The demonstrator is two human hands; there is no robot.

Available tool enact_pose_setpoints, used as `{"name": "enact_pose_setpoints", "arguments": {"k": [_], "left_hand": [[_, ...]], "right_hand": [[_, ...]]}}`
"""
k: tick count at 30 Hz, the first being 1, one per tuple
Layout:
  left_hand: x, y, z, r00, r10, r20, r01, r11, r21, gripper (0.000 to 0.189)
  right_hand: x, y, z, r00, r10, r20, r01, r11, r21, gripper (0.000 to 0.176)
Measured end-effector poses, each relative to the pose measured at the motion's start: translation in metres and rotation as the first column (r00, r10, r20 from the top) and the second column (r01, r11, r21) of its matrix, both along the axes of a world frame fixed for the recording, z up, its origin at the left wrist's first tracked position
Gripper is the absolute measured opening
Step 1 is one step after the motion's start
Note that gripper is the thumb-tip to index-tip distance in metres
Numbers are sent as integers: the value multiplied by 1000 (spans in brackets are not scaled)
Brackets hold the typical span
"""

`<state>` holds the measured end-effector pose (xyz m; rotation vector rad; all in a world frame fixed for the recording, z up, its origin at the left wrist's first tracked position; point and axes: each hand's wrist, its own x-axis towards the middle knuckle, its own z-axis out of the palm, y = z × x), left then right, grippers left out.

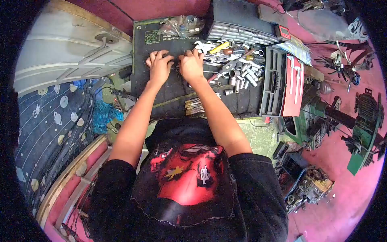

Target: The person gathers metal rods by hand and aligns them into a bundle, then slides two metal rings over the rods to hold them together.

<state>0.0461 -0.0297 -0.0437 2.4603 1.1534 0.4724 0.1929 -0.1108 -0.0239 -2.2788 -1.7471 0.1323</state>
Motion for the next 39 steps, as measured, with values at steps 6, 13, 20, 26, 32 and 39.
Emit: {"name": "enact_pose_setpoints", "arguments": {"k": [6,13,20,26,32,39], "left_hand": [[-4,-3,5,991,-24,130,24,1000,6,12],[-15,-10,35,968,1,253,9,999,-39,12],[-22,-11,65,967,-32,252,38,999,-17,12],[-32,-19,70,970,-55,237,65,997,-33,14],[-32,-39,63,973,-35,229,54,996,-77,14],[-23,-73,53,976,-18,219,45,992,-117,14]], "right_hand": [[-3,1,-1,992,17,-121,-8,997,72,22],[-4,-1,25,959,66,-277,-33,992,123,20],[-1,-12,43,927,103,-361,-25,976,216,18],[2,-37,58,891,106,-442,26,959,282,18],[20,-73,66,806,123,-580,42,964,263,16],[41,-126,78,592,137,-795,-17,987,157,14]]}}
